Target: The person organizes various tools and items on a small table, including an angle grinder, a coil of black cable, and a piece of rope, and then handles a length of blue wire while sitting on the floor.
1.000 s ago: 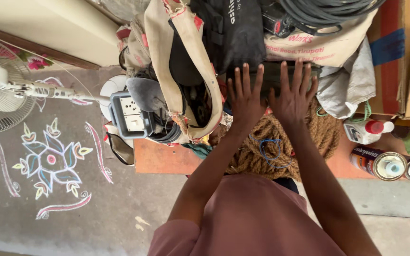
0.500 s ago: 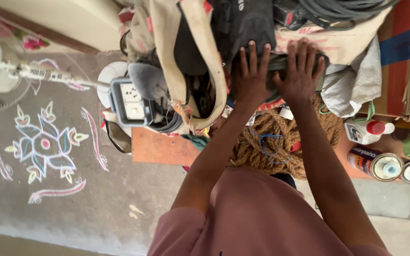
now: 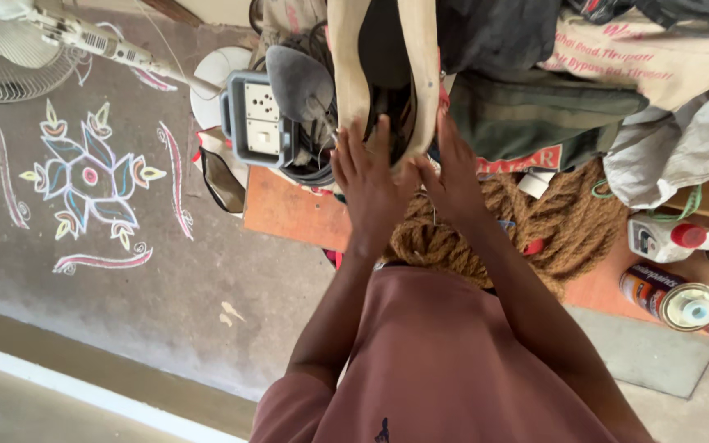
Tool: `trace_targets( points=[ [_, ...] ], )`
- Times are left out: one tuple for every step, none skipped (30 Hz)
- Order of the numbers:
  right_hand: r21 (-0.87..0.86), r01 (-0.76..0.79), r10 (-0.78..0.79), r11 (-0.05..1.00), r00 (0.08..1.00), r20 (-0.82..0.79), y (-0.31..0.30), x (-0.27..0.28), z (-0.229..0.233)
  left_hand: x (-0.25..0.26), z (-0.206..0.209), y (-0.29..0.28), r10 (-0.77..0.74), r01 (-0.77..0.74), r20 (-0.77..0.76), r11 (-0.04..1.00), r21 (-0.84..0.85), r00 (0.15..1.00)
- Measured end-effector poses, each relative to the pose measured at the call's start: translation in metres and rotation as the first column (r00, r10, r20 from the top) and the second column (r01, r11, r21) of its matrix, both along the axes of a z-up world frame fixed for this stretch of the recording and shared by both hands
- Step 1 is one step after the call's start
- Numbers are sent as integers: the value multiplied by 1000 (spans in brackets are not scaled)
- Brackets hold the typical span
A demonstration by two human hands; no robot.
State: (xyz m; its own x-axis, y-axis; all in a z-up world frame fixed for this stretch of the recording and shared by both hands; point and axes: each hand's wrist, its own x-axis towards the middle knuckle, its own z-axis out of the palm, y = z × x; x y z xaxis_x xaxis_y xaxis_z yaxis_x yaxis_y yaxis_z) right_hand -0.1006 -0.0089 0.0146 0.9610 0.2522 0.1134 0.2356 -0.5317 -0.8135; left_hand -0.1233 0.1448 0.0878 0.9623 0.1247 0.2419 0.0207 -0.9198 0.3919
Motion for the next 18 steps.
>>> trace_targets(
  points=[
    [1,-1,1,1000,1000,-4,1,-2,4,1,-3,8,4,-5,-23,999,-41,1000],
    [-58,-1,0,998,1000,-10,2,-2,7,2,-5,14,3,-6,-41,997,-81,999],
    [-118,0,-2,993,1000,-16,2,-2,8,1,-5,19,0,-3,-41,997,-77,999],
    [-120,1,-3,993,1000,-22,-3,-6,8,-4,-6,21,-20,19,-10,996,-90,1000],
    [-165,25,-22,986,999,23,-11,-11,7,-9,-7,21,-39,41,22,994,-102,999],
    [-203,55,-40,978,996,74,-18,-14,4,-14,-10,19,-43,45,21,994,-100,999],
    [-200,58,-45,978,996,73,-25,-18,0,-20,-15,14,-46,54,86,995,-90,995],
    [-296,85,-74,951,996,47,-35,-25,-7,-27,-24,7,-57,70,148,994,-84,987],
    [-389,106,-105,915,994,24,-45,-32,-16,-37,-35,0,-68,81,144,993,-87,987],
    [-395,115,-119,912,993,14,-56,-43,-27,-49,-49,-8,-137,180,190,956,-233,972],
    [-395,139,-155,908,988,-9,-67,-55,-40,-59,-66,-17,-195,277,244,887,-370,950],
    [-393,163,-189,905,982,-28,-76,-64,-54,-61,-85,-24,-206,286,240,882,-374,949],
    [-396,172,-200,902,979,-32,-84,-76,-69,-63,-105,-30,-361,436,264,832,-343,895],
    [-449,178,-236,876,969,-76,-92,-89,-85,-67,-124,-37,-503,575,284,758,-309,816],
    [-500,181,-273,847,955,-118,-101,-101,-102,-73,-142,-45,-510,581,282,752,-313,812],
    [-499,189,-283,846,952,-119,-109,-111,-119,-78,-159,-51,-539,566,172,791,-232,824],
    [-544,163,-323,823,922,-212,-118,-121,-136,-82,-175,-53,-554,556,59,818,-145,831],
    [-589,130,-368,798,879,-304,-129,-135,-151,-85,-192,-53,-564,565,55,811,-152,824]
  ],
)
